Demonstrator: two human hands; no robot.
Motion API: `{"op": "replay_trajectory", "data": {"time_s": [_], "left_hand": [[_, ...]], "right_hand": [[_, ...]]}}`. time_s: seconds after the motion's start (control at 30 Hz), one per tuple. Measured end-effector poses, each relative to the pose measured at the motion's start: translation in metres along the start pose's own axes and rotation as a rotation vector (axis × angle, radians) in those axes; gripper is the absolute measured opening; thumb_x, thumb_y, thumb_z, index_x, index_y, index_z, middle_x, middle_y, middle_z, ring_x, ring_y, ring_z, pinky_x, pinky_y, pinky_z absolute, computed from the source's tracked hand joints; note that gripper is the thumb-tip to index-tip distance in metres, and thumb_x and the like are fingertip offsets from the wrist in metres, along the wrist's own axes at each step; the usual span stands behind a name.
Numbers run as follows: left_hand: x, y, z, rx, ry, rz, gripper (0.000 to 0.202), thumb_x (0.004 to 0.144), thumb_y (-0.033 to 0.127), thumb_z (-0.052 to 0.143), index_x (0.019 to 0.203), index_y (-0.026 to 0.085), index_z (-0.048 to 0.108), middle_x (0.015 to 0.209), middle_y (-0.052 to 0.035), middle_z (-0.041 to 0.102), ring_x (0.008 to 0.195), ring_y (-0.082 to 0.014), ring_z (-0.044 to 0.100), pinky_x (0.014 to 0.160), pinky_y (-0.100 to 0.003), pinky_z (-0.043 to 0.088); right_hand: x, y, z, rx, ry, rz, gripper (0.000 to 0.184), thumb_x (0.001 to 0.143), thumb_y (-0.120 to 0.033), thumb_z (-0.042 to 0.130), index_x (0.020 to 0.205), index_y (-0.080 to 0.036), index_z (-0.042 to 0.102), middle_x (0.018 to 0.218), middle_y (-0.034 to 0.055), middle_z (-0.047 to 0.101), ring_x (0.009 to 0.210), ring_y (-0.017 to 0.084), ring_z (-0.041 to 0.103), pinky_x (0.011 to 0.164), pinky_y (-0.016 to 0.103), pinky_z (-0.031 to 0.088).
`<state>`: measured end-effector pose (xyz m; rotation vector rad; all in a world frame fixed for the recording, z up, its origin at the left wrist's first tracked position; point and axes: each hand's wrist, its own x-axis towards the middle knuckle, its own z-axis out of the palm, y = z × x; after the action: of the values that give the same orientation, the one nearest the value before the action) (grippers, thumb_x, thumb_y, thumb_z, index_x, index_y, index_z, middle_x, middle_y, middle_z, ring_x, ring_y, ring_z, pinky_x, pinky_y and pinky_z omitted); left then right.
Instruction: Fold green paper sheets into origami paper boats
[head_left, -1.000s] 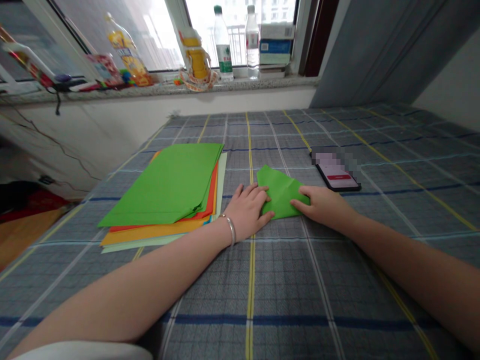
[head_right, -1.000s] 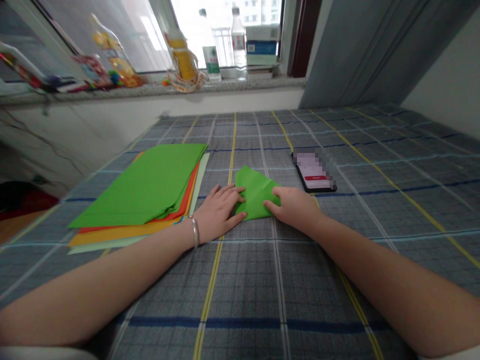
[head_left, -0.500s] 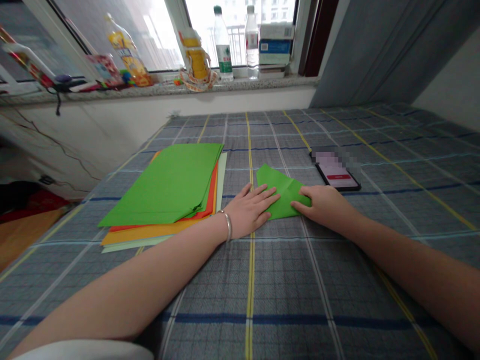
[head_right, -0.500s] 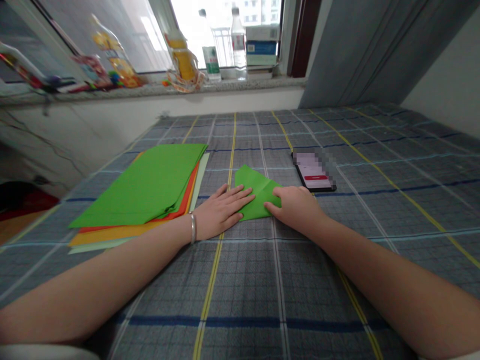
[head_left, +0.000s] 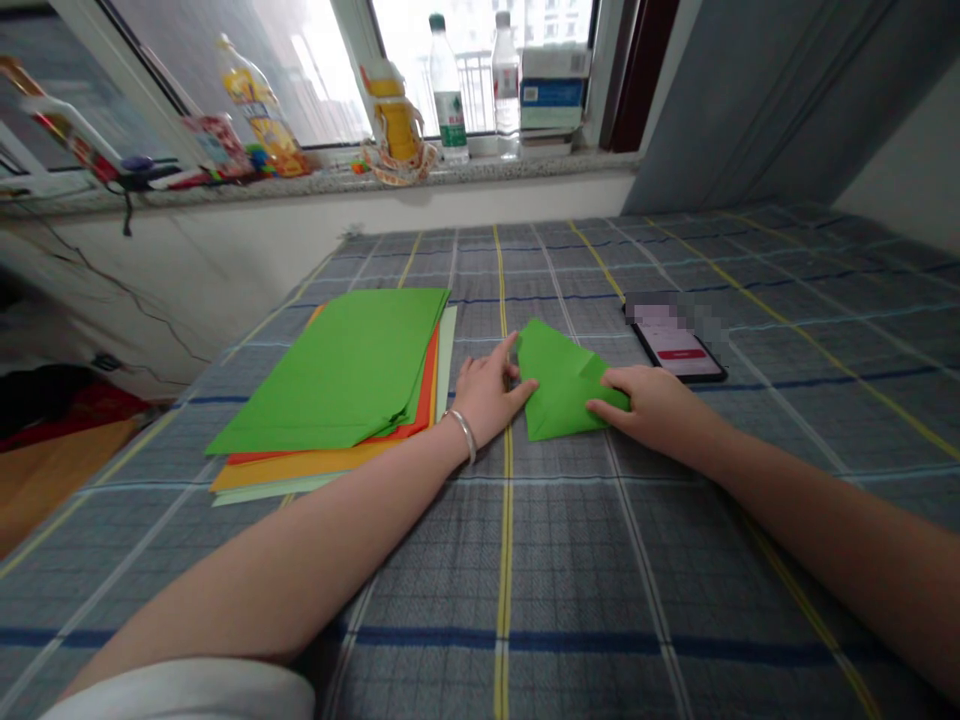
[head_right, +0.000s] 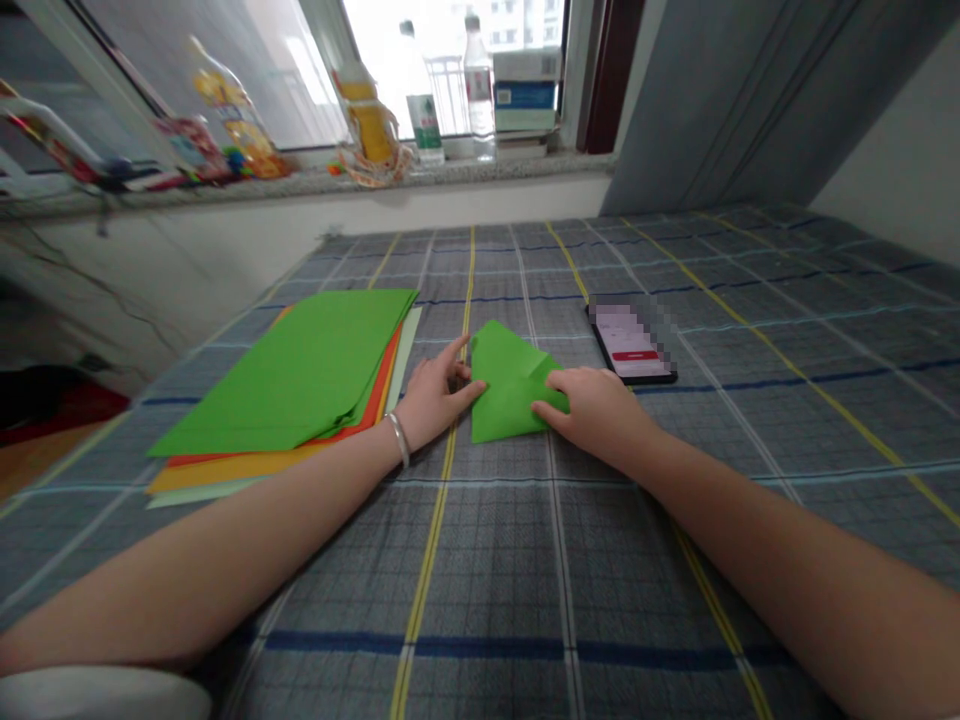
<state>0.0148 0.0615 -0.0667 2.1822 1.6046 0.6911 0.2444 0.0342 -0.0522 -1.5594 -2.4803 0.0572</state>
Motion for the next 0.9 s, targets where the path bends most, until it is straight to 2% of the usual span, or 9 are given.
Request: {"op": "replay_trajectory", "data": {"time_s": [0.1, 0.2, 0.33, 0.47, 0.53, 0.6, 0.7, 0.77, 0.9], "left_hand": [[-0.001, -0.005, -0.001, -0.184, -0.014, 0.026, 0.073, 0.084, 0.026, 0.057, 0.149, 0.022, 0.025, 0.08, 0.0017, 0.067, 0.075, -0.0154, 0.062, 0.089, -0.039, 0.048], [-0.007, -0.011, -0.004, -0.29, -0.042, 0.068, 0.064, 0.085, 0.025, 0.053, 0.146, 0.022, 0.034, 0.079, 0.0006, 0.064, 0.066, -0.0135, 0.056, 0.071, -0.031, 0.05], [-0.014, -0.01, -0.01, -0.154, -0.054, 0.091, 0.042, 0.083, 0.024, 0.054, 0.124, 0.022, 0.06, 0.077, -0.0009, 0.062, 0.073, -0.0168, 0.056, 0.073, -0.033, 0.05], [-0.018, -0.005, -0.015, 0.085, -0.079, 0.104, 0.034, 0.083, 0.029, 0.057, 0.115, 0.024, 0.067, 0.072, -0.0019, 0.061, 0.083, -0.022, 0.055, 0.083, -0.041, 0.049], [-0.022, -0.002, -0.016, 0.188, -0.08, 0.108, 0.035, 0.082, 0.035, 0.059, 0.115, 0.025, 0.068, 0.08, -0.0041, 0.061, 0.09, -0.0247, 0.056, 0.088, -0.045, 0.048], [-0.027, -0.001, -0.016, 0.275, -0.029, 0.13, 0.039, 0.08, 0.038, 0.062, 0.117, 0.025, 0.066, 0.105, -0.0087, 0.06, 0.108, -0.03, 0.052, 0.096, -0.051, 0.044], [-0.034, 0.001, -0.016, 0.342, 0.079, 0.218, 0.041, 0.079, 0.036, 0.064, 0.117, 0.021, 0.065, 0.148, -0.0127, 0.032, 0.141, -0.0411, 0.021, 0.111, -0.06, 0.027], [-0.035, 0.001, -0.014, 0.358, 0.064, 0.311, 0.042, 0.082, 0.029, 0.059, 0.122, 0.016, 0.06, 0.157, -0.0136, 0.019, 0.146, -0.0403, 0.005, 0.116, -0.06, 0.017], [-0.032, -0.001, -0.012, 0.316, -0.188, 0.42, 0.052, 0.09, 0.016, 0.04, 0.141, 0.011, 0.039, 0.152, -0.0139, 0.035, 0.144, -0.0259, 0.027, 0.118, -0.049, 0.023]], "right_hand": [[0.0, 0.002, -0.002, 0.049, 0.076, 0.015, 0.025, 0.089, -0.042, 0.051, 0.075, -0.021, 0.053, 0.076, 0.0049, 0.064, 0.072, 0.021, 0.056, 0.064, 0.032, 0.034], [-0.001, 0.003, -0.004, 0.142, 0.12, 0.069, 0.022, 0.087, -0.041, 0.053, 0.076, -0.021, 0.053, 0.075, 0.0038, 0.063, 0.069, 0.019, 0.055, 0.061, 0.03, 0.034], [-0.002, 0.006, -0.002, 0.285, 0.08, 0.041, 0.015, 0.086, -0.034, 0.054, 0.079, -0.021, 0.055, 0.079, 0.003, 0.065, 0.071, 0.018, 0.056, 0.062, 0.029, 0.036], [0.002, 0.008, 0.003, 0.341, 0.066, -0.028, 0.015, 0.086, -0.035, 0.053, 0.083, -0.021, 0.057, 0.084, 0.0043, 0.065, 0.077, 0.019, 0.057, 0.068, 0.03, 0.039], [0.005, 0.008, 0.005, 0.369, 0.059, -0.04, 0.017, 0.085, -0.036, 0.054, 0.081, -0.021, 0.057, 0.083, 0.0039, 0.065, 0.077, 0.019, 0.057, 0.068, 0.03, 0.039], [0.008, 0.007, 0.006, 0.394, 0.047, -0.033, 0.019, 0.086, -0.038, 0.053, 0.079, -0.021, 0.057, 0.08, 0.0028, 0.064, 0.074, 0.019, 0.057, 0.067, 0.03, 0.039], [0.012, 0.005, 0.007, 0.401, 0.031, 0.004, 0.02, 0.086, -0.039, 0.054, 0.079, -0.021, 0.057, 0.078, 0.0022, 0.064, 0.073, 0.018, 0.057, 0.066, 0.029, 0.038], [0.014, 0.003, 0.009, 0.371, 0.02, 0.033, 0.021, 0.086, -0.04, 0.054, 0.08, -0.021, 0.057, 0.079, 0.0028, 0.064, 0.073, 0.018, 0.057, 0.066, 0.03, 0.038], [0.015, 0.0, 0.012, 0.283, 0.013, 0.055, 0.022, 0.087, -0.041, 0.052, 0.082, -0.021, 0.058, 0.081, 0.0046, 0.066, 0.075, 0.02, 0.057, 0.066, 0.03, 0.038]]}}
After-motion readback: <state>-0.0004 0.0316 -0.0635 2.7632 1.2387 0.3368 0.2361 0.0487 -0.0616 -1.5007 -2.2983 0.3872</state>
